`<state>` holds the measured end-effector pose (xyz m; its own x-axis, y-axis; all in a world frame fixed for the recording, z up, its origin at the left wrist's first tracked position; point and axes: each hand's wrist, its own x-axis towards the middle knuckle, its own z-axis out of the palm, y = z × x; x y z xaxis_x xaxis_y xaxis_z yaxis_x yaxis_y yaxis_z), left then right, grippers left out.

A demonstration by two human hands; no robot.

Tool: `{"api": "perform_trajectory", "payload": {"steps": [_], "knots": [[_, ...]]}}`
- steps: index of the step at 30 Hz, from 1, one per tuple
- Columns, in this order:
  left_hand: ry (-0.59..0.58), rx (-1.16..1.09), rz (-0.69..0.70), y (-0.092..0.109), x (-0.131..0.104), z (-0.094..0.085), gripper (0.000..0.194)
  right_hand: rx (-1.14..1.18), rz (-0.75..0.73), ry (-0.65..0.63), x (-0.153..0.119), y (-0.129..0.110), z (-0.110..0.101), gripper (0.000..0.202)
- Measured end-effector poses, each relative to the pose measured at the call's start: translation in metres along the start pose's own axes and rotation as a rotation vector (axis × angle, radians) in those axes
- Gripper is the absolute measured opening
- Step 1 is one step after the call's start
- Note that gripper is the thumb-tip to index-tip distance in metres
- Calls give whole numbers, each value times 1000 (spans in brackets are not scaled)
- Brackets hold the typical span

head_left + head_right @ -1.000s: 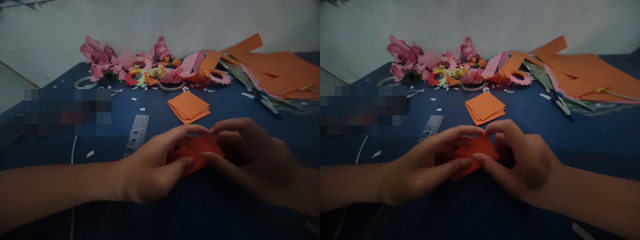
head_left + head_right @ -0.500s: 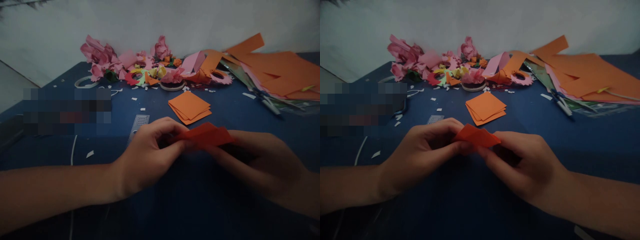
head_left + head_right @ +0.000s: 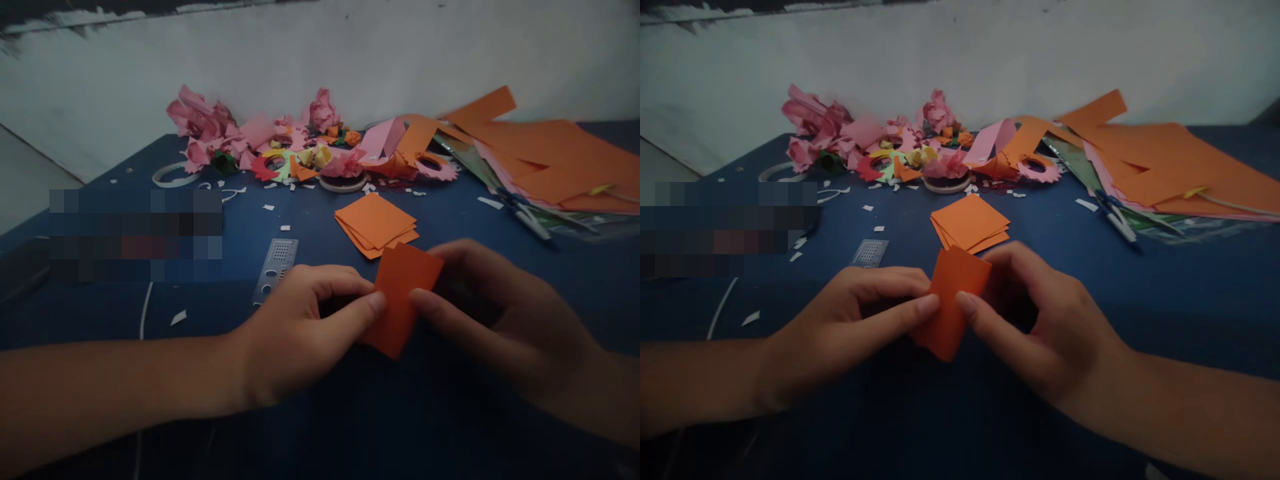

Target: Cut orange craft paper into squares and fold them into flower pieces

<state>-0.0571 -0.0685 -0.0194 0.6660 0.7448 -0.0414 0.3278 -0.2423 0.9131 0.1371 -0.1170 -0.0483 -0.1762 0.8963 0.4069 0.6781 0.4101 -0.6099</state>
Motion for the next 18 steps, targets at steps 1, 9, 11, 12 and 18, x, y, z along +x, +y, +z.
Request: {"api": "perform_trajectory", "payload": {"steps": [1, 9, 11, 12, 18], "knots": [[14, 74, 25, 0, -1, 1, 24, -39, -25, 68, -1, 2, 2, 33], [67, 585, 258, -8, -12, 10, 20, -258, -416, -28, -6, 8, 8, 18], [114, 674, 278, -12, -12, 10, 11, -231, -448, -57, -5, 6, 7, 19], [141, 708, 294, -13, -12, 10, 12, -228, -454, -64, -5, 6, 7, 18], [182, 949, 516, -19, -15, 10, 23, -240, -486, -44, -6, 4, 10, 16]]}}
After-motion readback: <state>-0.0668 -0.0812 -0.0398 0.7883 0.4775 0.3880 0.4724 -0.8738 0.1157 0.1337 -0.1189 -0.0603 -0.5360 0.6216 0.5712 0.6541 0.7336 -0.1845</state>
